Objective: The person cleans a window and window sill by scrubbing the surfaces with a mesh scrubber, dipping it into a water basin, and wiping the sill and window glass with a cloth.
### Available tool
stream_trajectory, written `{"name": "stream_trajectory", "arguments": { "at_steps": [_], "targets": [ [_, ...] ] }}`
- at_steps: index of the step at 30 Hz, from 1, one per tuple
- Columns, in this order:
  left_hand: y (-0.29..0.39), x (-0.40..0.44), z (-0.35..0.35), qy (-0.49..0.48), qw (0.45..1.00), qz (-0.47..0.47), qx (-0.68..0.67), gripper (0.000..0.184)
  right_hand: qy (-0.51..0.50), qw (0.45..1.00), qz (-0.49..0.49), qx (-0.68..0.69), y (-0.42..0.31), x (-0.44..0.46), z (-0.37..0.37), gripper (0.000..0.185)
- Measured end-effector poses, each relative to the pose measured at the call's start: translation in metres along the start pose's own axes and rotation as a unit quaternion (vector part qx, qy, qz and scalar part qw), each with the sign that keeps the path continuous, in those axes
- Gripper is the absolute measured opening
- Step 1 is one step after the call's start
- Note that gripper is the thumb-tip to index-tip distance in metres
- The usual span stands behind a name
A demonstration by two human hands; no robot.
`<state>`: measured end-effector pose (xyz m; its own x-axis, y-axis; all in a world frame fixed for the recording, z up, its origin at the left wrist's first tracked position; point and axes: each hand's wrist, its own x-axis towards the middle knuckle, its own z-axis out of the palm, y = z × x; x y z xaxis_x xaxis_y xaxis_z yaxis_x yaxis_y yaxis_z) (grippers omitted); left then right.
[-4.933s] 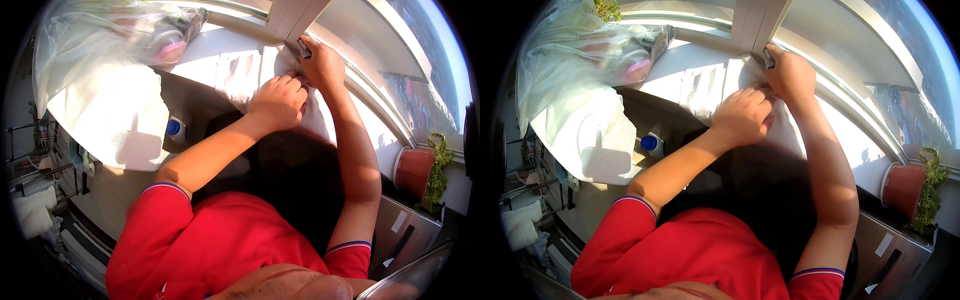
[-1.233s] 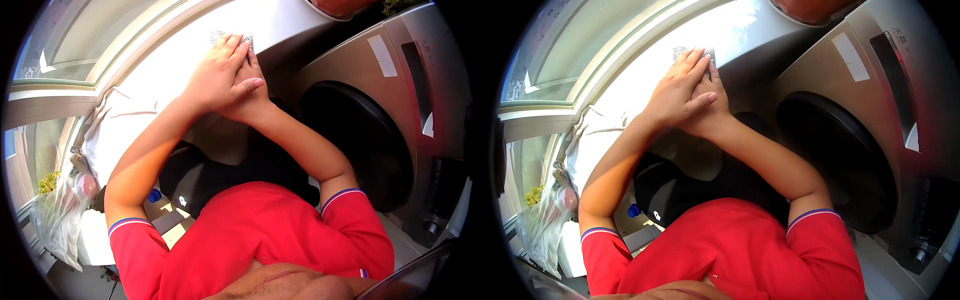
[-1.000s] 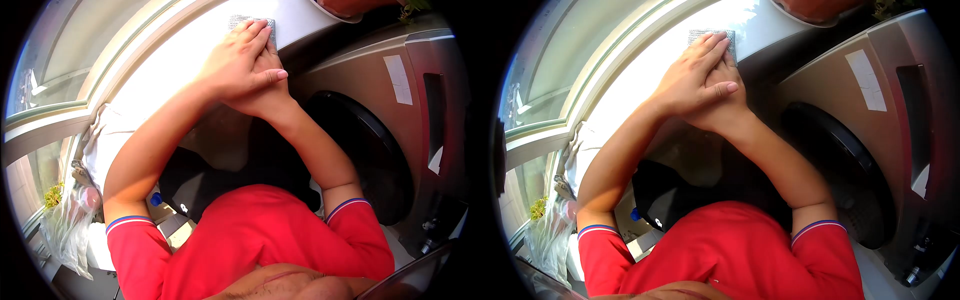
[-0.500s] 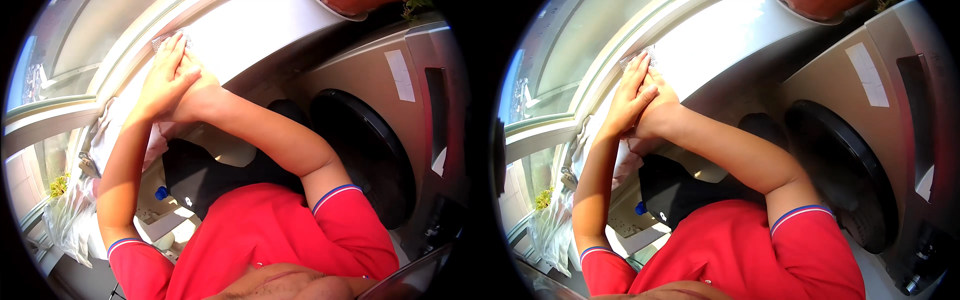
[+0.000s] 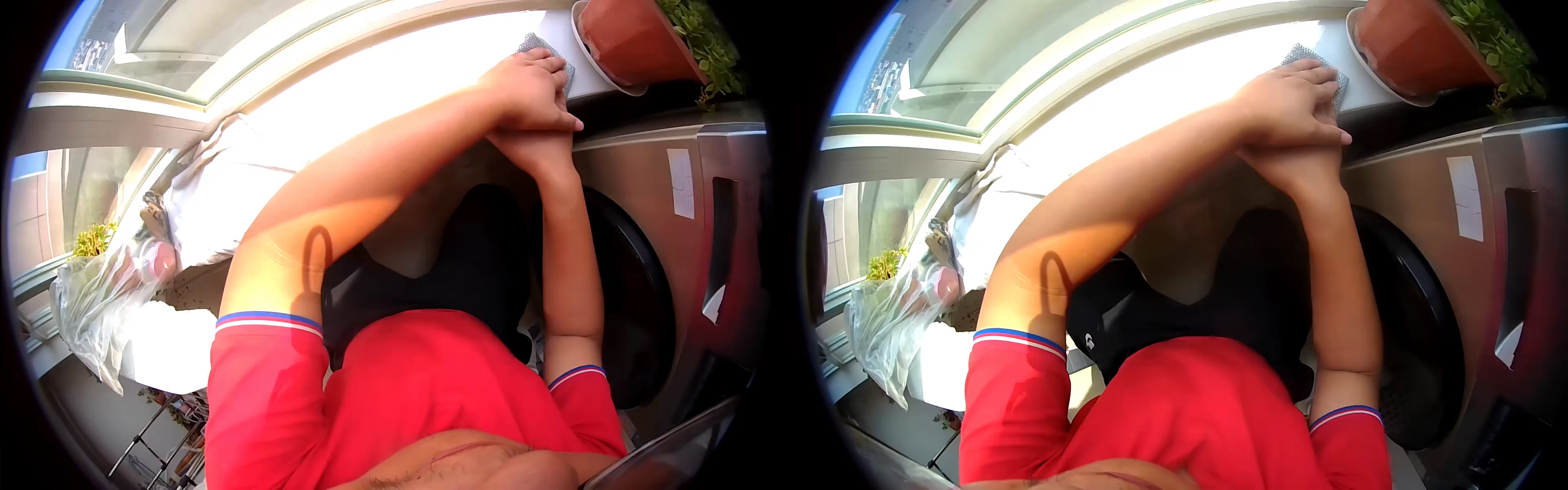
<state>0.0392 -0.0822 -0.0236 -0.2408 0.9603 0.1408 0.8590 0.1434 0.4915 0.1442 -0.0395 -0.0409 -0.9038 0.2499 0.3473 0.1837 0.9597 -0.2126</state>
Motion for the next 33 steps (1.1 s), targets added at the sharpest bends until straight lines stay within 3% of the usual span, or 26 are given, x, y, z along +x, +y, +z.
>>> {"name": "stream_trajectory", "arguments": {
  "at_steps": [2,5,7,8,9,10,14,15,17,18,19,20,22,23,24,25,27,29,32,33],
  "targets": [
    [-0.01,-0.033,-0.017,0.006,0.999,-0.049,0.007,0.093,0.028,0.999,0.011,0.022,-0.036,0.004,0.005,0.074],
    [-0.036,-0.106,-0.058,0.027,0.992,-0.124,0.003,0.091,-0.03,0.997,-0.038,0.063,-0.104,0.017,0.022,0.088],
    [-0.068,-0.15,-0.081,0.052,0.977,-0.202,-0.042,0.073,-0.046,0.994,-0.067,0.07,-0.157,0.029,0.035,0.102],
    [-0.078,-0.17,-0.092,0.069,0.965,-0.241,-0.075,0.065,-0.135,0.981,-0.09,0.11,-0.174,0.039,0.02,0.106],
    [-0.081,-0.188,-0.099,0.1,0.945,-0.274,-0.148,0.06,-0.116,0.985,-0.1,0.075,-0.192,0.038,0.032,0.091],
    [-0.084,-0.2,-0.103,0.112,0.944,-0.278,-0.137,0.055,-0.129,0.981,-0.122,0.072,-0.2,0.037,0.032,0.09],
    [-0.045,-0.2,-0.082,0.16,0.92,-0.348,0.087,0.054,-0.267,0.945,-0.155,0.109,-0.189,0.039,0.016,0.08],
    [-0.035,-0.192,-0.075,0.143,0.916,-0.358,0.11,0.055,-0.171,0.967,-0.135,0.131,-0.179,0.029,0.025,0.072],
    [-0.023,-0.164,-0.054,0.165,0.941,-0.262,0.137,0.052,0.021,0.98,-0.099,0.171,-0.149,-0.001,0.052,0.057],
    [-0.017,-0.151,-0.043,0.171,0.949,-0.219,0.15,0.051,0.0,0.976,-0.094,0.198,-0.128,-0.002,0.036,0.052],
    [-0.007,-0.129,-0.049,0.11,0.965,-0.218,0.097,0.051,-0.019,0.97,-0.09,0.225,-0.104,0.001,0.022,0.048],
    [0.004,-0.107,-0.056,0.048,0.973,-0.221,0.042,0.05,-0.042,0.966,-0.024,0.254,-0.083,-0.004,0.024,0.048],
    [0.018,-0.082,-0.055,0.05,0.977,-0.193,-0.076,0.049,-0.003,0.974,-0.003,0.225,-0.051,-0.003,0.022,0.039],
    [0.016,-0.092,-0.031,0.18,0.973,-0.13,-0.063,0.047,0.023,0.976,-0.009,0.217,-0.044,0.002,0.025,0.034],
    [0.029,-0.107,-0.043,0.187,0.963,-0.122,-0.15,0.05,0.049,0.977,-0.013,0.208,-0.037,0.009,0.026,0.029],
    [0.03,-0.127,-0.049,0.239,0.96,-0.125,-0.074,0.046,0.076,0.977,-0.018,0.198,-0.03,0.016,0.027,0.025],
    [0.019,-0.18,-0.062,0.334,0.93,-0.135,0.069,0.037,0.125,0.991,-0.037,0.012,-0.048,0.02,0.026,0.024],
    [-0.008,-0.238,-0.065,0.364,0.878,-0.292,0.105,0.034,0.102,0.985,-0.069,0.121,-0.08,0.017,0.027,0.019],
    [-0.041,-0.294,-0.073,0.38,0.833,-0.355,0.19,0.029,0.086,0.976,-0.074,0.184,-0.088,0.016,0.023,0.012],
    [-0.047,-0.304,-0.073,0.382,0.819,-0.369,0.215,0.03,0.127,0.977,-0.064,0.157,-0.072,0.022,0.023,0.009]
  ]
}}
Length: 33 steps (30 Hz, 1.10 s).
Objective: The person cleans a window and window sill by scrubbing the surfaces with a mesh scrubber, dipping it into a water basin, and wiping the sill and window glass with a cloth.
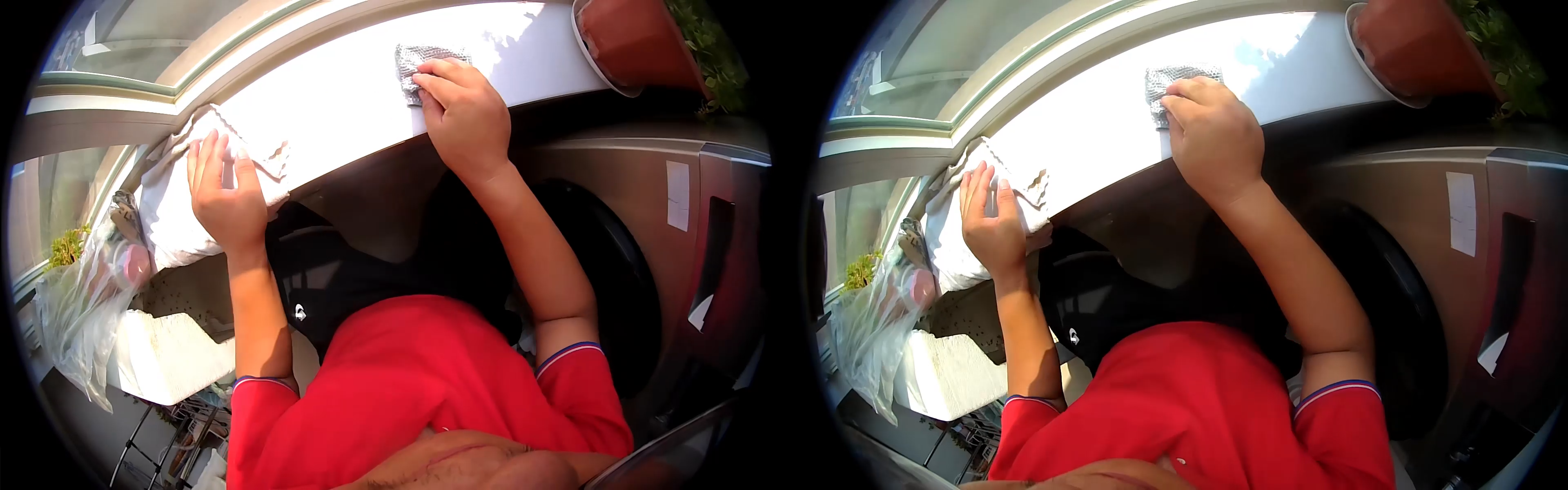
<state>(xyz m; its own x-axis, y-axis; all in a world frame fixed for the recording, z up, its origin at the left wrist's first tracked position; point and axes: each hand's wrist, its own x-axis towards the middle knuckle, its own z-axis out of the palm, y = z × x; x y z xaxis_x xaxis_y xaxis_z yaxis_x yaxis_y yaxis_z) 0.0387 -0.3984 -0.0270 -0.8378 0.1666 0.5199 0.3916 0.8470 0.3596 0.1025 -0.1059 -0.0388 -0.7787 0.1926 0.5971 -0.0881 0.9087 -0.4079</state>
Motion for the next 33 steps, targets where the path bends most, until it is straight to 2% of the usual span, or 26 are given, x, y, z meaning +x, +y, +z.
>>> {"name": "stream_trajectory", "arguments": {
  "at_steps": [2,3,7,10,11,12,14,15,18,19,20,22,23,24,26,27,28,29,31,32,33],
  "targets": [
    [-0.01,0.001,0.007,-0.001,1.0,0.007,0.01,0.032,0.03,0.993,0.059,-0.096,0.043,0.008,-0.016,0.008],
    [-0.008,0.001,0.012,-0.007,1.0,0.018,0.024,0.033,0.028,0.992,0.054,-0.109,0.046,0.015,-0.022,0.007],
    [0.001,0.003,0.018,-0.034,0.998,0.039,0.024,0.038,-0.059,0.995,0.034,-0.074,-0.015,0.0,0.004,0.01],
    [-0.005,0.002,0.018,-0.034,0.998,0.051,0.019,0.039,-0.044,0.99,0.043,-0.128,0.027,0.007,-0.007,0.013],
    [-0.004,0.002,0.017,-0.033,0.998,0.053,0.018,0.039,-0.047,0.983,0.09,-0.15,0.05,0.015,-0.015,0.014],
    [-0.002,0.0,0.016,-0.031,0.998,0.052,0.017,0.039,-0.028,0.982,0.088,-0.166,0.057,0.018,-0.014,0.014],
    [-0.003,0.002,0.017,-0.029,0.998,0.048,0.028,0.039,-0.033,0.983,0.066,-0.166,0.022,0.01,-0.002,0.015],
    [-0.002,0.001,0.017,-0.036,0.998,0.048,0.033,0.04,-0.033,0.992,0.03,-0.121,-0.008,0.004,0.006,0.015],
    [-0.003,0.001,0.015,-0.043,0.998,0.046,0.016,0.04,-0.092,0.992,0.03,-0.081,-0.032,-0.002,0.006,0.01],
    [-0.006,0.0,0.016,-0.04,0.998,0.052,0.013,0.04,-0.061,0.988,0.032,-0.138,0.0,0.005,-0.001,0.013],
    [-0.006,0.001,0.016,-0.039,0.998,0.055,0.015,0.04,-0.054,0.973,0.079,-0.208,0.035,0.013,-0.01,0.017],
    [-0.001,0.001,0.014,-0.036,0.998,0.054,0.018,0.04,-0.085,0.96,0.095,-0.251,0.041,0.028,-0.017,0.021],
    [-0.001,0.003,0.016,-0.034,0.998,0.051,0.017,0.041,-0.075,0.966,0.091,-0.229,0.028,0.019,-0.006,0.019],
    [0.0,0.003,0.016,-0.038,0.998,0.049,0.018,0.041,-0.039,0.988,0.03,-0.149,0.0,0.012,0.008,0.015],
    [-0.002,0.003,0.016,-0.038,0.998,0.048,0.019,0.041,-0.08,0.992,-0.017,-0.097,-0.059,-0.003,0.032,0.011],
    [-0.003,0.003,0.015,-0.041,0.998,0.051,0.015,0.041,-0.088,0.992,-0.012,-0.091,-0.059,-0.001,0.027,0.011],
    [-0.004,0.002,0.014,-0.043,0.998,0.053,0.011,0.041,-0.097,0.991,-0.008,-0.086,-0.052,0.003,0.02,0.012],
    [-0.005,0.002,0.016,-0.04,0.998,0.051,0.01,0.041,-0.063,0.992,-0.006,-0.113,-0.024,0.009,0.013,0.014],
    [-0.004,0.0,0.016,-0.037,0.998,0.045,0.008,0.042,-0.05,0.969,0.056,-0.237,0.048,0.022,-0.01,0.021],
    [-0.002,0.0,0.015,-0.038,0.998,0.038,0.014,0.043,-0.091,0.955,0.094,-0.266,0.065,0.028,-0.018,0.022],
    [-0.001,0.001,0.014,-0.039,0.998,0.035,0.02,0.043,-0.098,0.955,0.097,-0.261,0.052,0.03,-0.013,0.024]
  ]
}}
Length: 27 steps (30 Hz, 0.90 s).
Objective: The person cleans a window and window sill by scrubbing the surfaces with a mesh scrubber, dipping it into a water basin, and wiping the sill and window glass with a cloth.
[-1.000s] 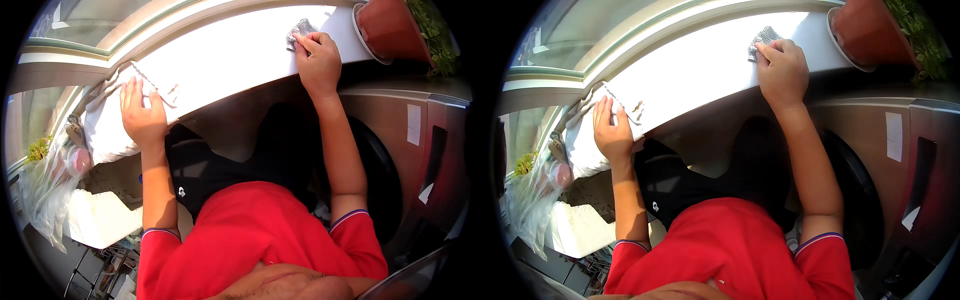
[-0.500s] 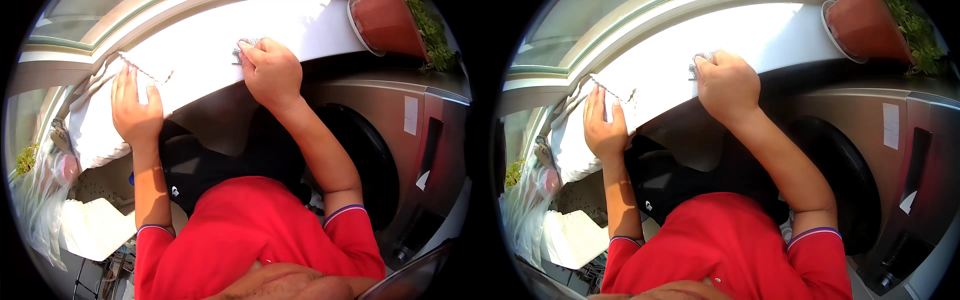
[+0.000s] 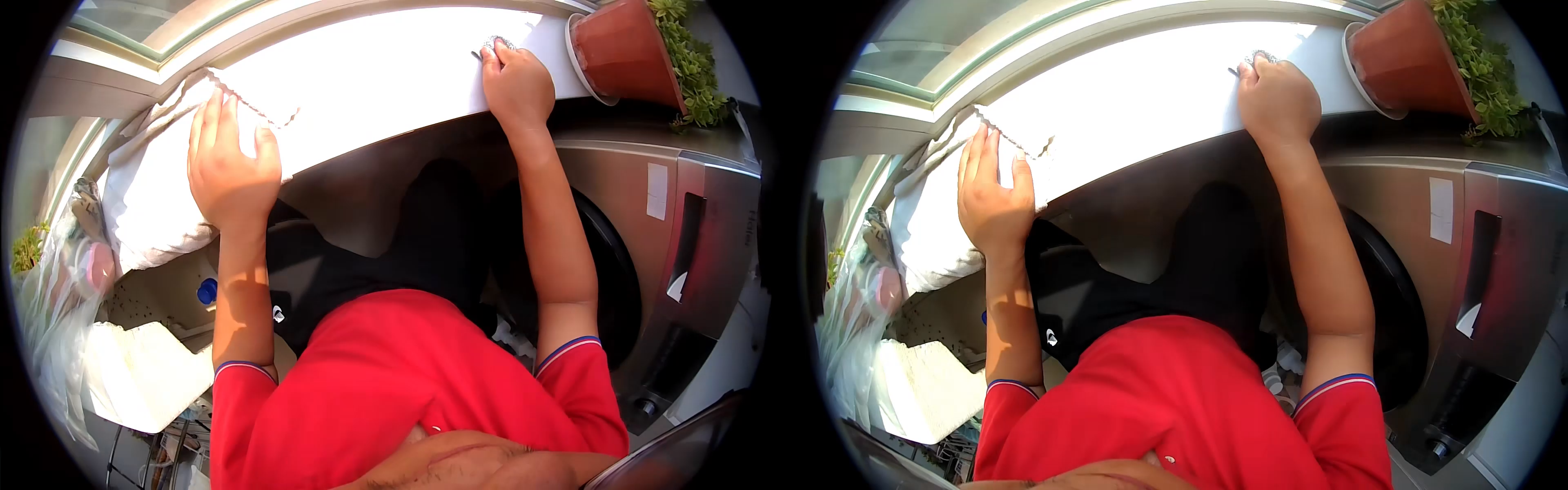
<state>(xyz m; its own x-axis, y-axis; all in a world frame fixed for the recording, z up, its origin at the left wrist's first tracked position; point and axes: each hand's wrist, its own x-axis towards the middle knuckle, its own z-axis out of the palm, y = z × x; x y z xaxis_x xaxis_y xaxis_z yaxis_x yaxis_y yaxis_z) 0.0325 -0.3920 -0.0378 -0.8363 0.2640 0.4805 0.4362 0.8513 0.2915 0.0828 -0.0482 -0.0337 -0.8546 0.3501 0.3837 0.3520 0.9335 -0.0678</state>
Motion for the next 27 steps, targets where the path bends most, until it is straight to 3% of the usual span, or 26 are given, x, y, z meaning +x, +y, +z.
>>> {"name": "stream_trajectory", "arguments": {
  "at_steps": [1,3,5,7,9,11,13,17,21,22,23,26,27],
  "targets": [
    [0.001,0.0,0.0,-0.005,1.0,0.0,0.004,0.044,-0.01,1.0,0.005,0.003,-0.025,-0.009,-0.004,0.026],
    [-0.001,0.001,0.002,-0.007,1.0,0.007,-0.003,0.044,0.067,0.986,-0.098,0.121,-0.104,-0.037,-0.004,0.021],
    [-0.003,0.0,0.001,-0.006,1.0,0.013,-0.011,0.044,0.017,0.978,-0.142,0.152,-0.159,-0.06,-0.001,0.019],
    [-0.006,-0.003,0.0,-0.009,1.0,0.009,-0.016,0.044,0.014,0.977,-0.146,0.153,-0.126,-0.047,-0.009,0.018],
    [-0.003,-0.002,0.001,-0.013,1.0,0.002,-0.013,0.044,0.034,0.993,-0.083,0.074,-0.053,-0.024,-0.006,0.021],
    [0.003,0.0,-0.004,-0.024,1.0,-0.002,0.011,0.043,-0.025,0.998,0.046,-0.037,0.013,0.001,-0.002,0.029],
    [0.0,0.002,-0.004,-0.022,1.0,-0.006,0.012,0.044,-0.063,0.995,0.065,-0.046,-0.006,0.012,0.001,0.034],
    [-0.005,0.0,0.001,-0.027,1.0,0.012,-0.011,0.048,-0.097,0.987,-0.083,0.102,-0.151,-0.01,0.005,0.029],
    [-0.007,0.0,0.001,-0.029,0.999,0.009,-0.015,0.049,-0.105,0.991,-0.059,0.058,-0.099,0.002,-0.004,0.03],
    [-0.003,-0.001,0.0,-0.032,0.999,0.008,-0.007,0.048,-0.068,0.997,-0.022,0.012,-0.056,0.017,0.007,0.034],
    [0.0,-0.001,-0.002,-0.031,0.999,0.005,0.003,0.048,-0.122,0.987,0.086,0.055,-0.022,0.039,0.001,0.034],
    [-0.001,0.001,-0.005,-0.038,0.999,-0.01,0.002,0.049,-0.1,0.992,0.079,0.004,-0.025,0.056,0.013,0.034],
    [0.002,0.001,-0.004,-0.043,0.999,-0.011,-0.001,0.049,-0.093,0.994,0.05,-0.009,-0.062,0.046,0.015,0.032]
  ]
}}
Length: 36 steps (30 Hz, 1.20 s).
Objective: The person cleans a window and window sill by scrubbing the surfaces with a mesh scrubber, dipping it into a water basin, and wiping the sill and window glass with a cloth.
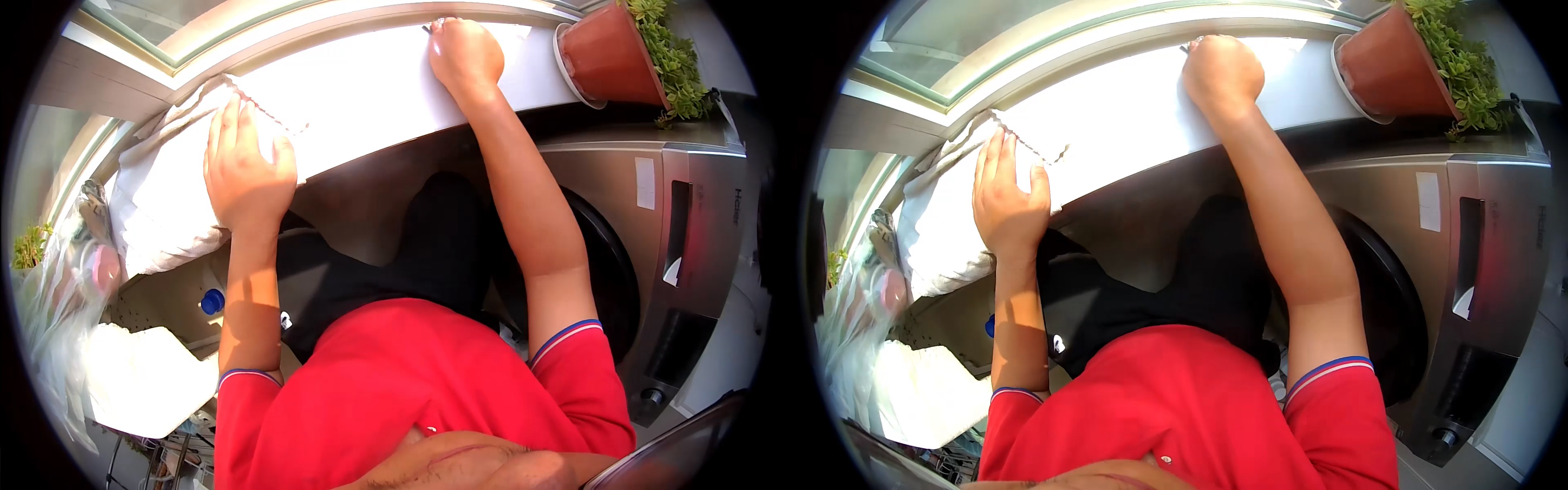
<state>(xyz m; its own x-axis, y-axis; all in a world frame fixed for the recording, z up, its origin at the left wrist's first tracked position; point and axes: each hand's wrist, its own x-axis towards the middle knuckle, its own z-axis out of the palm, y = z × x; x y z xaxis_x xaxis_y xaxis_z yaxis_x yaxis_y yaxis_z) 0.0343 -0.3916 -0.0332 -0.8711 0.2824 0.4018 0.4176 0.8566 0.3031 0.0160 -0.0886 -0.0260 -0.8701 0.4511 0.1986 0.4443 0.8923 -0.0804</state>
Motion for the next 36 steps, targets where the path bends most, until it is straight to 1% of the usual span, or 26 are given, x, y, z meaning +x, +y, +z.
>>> {"name": "stream_trajectory", "arguments": {
  "at_steps": [2,4,6,9,10,12,14,16,17,18,19,20,21,22,23,24,25,26,28,29,31,32,33,34,35,36],
  "targets": [
    [-0.001,0.0,0.002,0.006,1.0,0.009,-0.007,0.049,0.037,0.992,-0.08,0.087,-0.052,-0.029,0.006,0.028],
    [-0.005,0.0,0.003,0.016,0.999,0.032,-0.012,0.05,-0.027,0.988,-0.118,0.092,-0.072,-0.053,-0.005,0.028],
    [-0.008,-0.001,0.006,0.012,0.999,0.034,-0.015,0.051,-0.057,0.99,-0.102,0.083,-0.049,-0.05,-0.017,0.029],
    [-0.008,-0.003,0.006,0.019,0.999,0.036,-0.013,0.05,0.053,0.998,-0.031,0.024,0.045,-0.034,-0.01,0.032],
    [-0.002,-0.002,0.005,0.02,0.999,0.03,0.0,0.049,0.061,0.998,0.004,0.009,0.067,-0.031,-0.008,0.032],
    [0.001,-0.002,0.003,0.018,1.0,0.018,0.015,0.048,0.003,1.0,0.027,-0.01,0.041,-0.039,-0.013,0.03],
    [0.002,0.0,0.003,0.014,1.0,0.015,0.01,0.049,0.04,0.993,-0.088,0.07,-0.029,-0.067,-0.009,0.024],
    [-0.003,-0.003,0.006,0.026,0.999,0.025,0.007,0.046,-0.007,0.973,-0.184,0.137,-0.103,-0.086,-0.007,0.017],
    [-0.007,-0.003,0.009,0.035,0.999,0.033,-0.003,0.045,-0.023,0.966,-0.207,0.155,-0.122,-0.087,-0.004,0.016],
    [-0.01,-0.002,0.009,0.047,0.998,0.041,-0.014,0.044,-0.036,0.957,-0.233,0.171,-0.135,-0.083,-0.003,0.016],
    [-0.01,-0.003,0.006,0.038,0.998,0.03,-0.028,0.044,-0.062,0.957,-0.232,0.165,-0.133,-0.075,-0.01,0.016],
    [-0.009,-0.004,0.004,0.039,0.999,0.031,-0.021,0.044,-0.035,0.957,-0.231,0.169,-0.12,-0.066,-0.01,0.017],
    [-0.008,-0.006,0.003,0.039,0.999,0.028,-0.016,0.044,-0.006,0.972,-0.186,0.144,-0.101,-0.054,-0.003,0.021],
    [-0.007,-0.007,0.002,0.041,0.999,0.028,-0.013,0.044,-0.033,0.983,-0.126,0.13,-0.078,-0.039,-0.012,0.026],
    [-0.007,-0.006,0.004,0.044,0.999,0.029,-0.007,0.044,-0.03,0.983,-0.087,0.161,-0.053,-0.029,-0.021,0.03],
    [-0.005,-0.005,0.003,0.041,0.999,0.024,-0.007,0.044,-0.024,0.996,-0.044,0.078,-0.027,-0.021,-0.02,0.034],
    [-0.002,-0.004,0.002,0.038,0.999,0.02,-0.006,0.045,0.002,0.999,-0.01,0.041,0.002,-0.014,-0.01,0.035],
    [-0.002,-0.003,0.001,0.033,0.999,0.014,-0.005,0.045,0.003,1.0,0.008,0.003,0.026,-0.009,-0.01,0.035],
    [-0.002,-0.003,0.001,0.031,0.999,0.012,0.006,0.046,-0.022,0.999,0.042,-0.02,0.02,-0.01,-0.019,0.034],
    [-0.001,-0.002,0.001,0.029,0.999,0.011,0.007,0.046,-0.024,0.999,0.009,0.027,0.008,-0.014,-0.013,0.032],
    [0.001,-0.002,0.002,0.024,1.0,0.019,0.004,0.046,-0.018,0.99,-0.066,0.127,-0.066,-0.036,-0.011,0.029],
    [-0.001,-0.002,0.002,0.025,0.999,0.022,0.001,0.046,0.0,0.984,-0.137,0.114,-0.099,-0.044,-0.001,0.024],
    [-0.003,-0.002,0.001,0.025,0.999,0.025,-0.002,0.046,-0.019,0.972,-0.177,0.154,-0.125,-0.051,-0.001,0.02],
    [-0.003,-0.001,0.001,0.026,0.999,0.024,-0.004,0.046,-0.038,0.967,-0.202,0.151,-0.14,-0.057,-0.004,0.018],
    [-0.003,-0.001,0.001,0.026,0.999,0.024,-0.007,0.047,-0.051,0.967,-0.202,0.146,-0.14,-0.058,-0.004,0.018],
    [-0.003,-0.002,0.001,0.023,0.999,0.026,-0.013,0.047,-0.043,0.973,-0.179,0.138,-0.126,-0.058,-0.006,0.021]
  ]
}}
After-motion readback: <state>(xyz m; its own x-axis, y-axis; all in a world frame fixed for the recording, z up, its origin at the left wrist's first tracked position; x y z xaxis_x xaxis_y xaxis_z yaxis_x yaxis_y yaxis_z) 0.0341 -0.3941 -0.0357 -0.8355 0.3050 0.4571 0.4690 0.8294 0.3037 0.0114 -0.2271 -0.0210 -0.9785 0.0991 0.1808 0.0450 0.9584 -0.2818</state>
